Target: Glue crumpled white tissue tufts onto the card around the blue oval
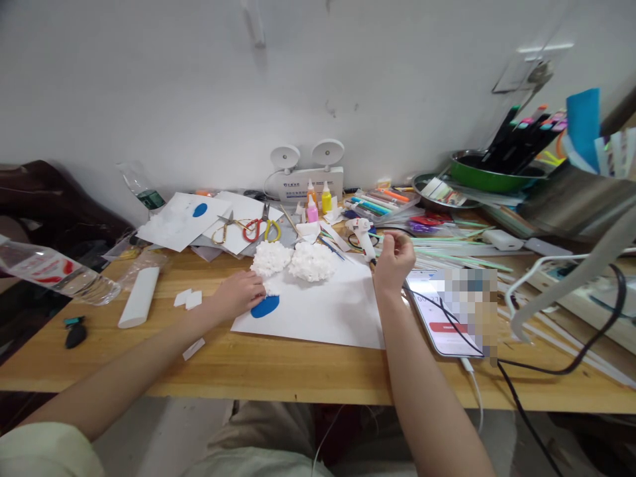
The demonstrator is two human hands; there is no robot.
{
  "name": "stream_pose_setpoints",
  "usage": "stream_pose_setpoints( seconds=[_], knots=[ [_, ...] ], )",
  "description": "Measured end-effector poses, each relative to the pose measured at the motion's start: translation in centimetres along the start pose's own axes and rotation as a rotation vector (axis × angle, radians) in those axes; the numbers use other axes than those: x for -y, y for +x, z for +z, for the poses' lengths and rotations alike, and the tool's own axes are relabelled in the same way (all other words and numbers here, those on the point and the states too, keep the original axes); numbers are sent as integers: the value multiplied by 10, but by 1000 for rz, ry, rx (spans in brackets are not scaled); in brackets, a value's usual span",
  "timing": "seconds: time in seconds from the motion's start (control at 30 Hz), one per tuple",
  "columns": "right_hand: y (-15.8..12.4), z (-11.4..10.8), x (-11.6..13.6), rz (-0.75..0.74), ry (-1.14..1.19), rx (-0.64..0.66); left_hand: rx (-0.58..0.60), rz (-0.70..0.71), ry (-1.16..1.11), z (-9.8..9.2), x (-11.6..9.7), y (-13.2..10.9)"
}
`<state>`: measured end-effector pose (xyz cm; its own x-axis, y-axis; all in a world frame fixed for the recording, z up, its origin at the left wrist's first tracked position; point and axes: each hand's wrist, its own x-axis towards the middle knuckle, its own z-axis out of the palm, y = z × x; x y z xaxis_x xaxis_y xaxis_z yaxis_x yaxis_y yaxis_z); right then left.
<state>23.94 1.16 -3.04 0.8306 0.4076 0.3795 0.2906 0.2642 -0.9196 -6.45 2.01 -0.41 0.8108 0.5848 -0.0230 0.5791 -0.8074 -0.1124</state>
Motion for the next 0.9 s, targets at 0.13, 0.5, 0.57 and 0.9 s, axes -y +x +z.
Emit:
stream_pose_setpoints(
  seconds=[0.13, 0.5, 0.57, 0.9],
  knots=[
    [0, 0, 0, 1, 17, 11, 16, -6, -39, 0, 0, 0],
    [0, 2, -5, 4, 28, 2, -19, -247, -300, -2, 7, -12],
    [-1, 1, -4, 14, 36, 8, -57, -324, -410, 3, 4, -14],
    [-2, 1, -5, 26, 20, 26, -183, -503, -663, 30, 0, -11]
  ],
)
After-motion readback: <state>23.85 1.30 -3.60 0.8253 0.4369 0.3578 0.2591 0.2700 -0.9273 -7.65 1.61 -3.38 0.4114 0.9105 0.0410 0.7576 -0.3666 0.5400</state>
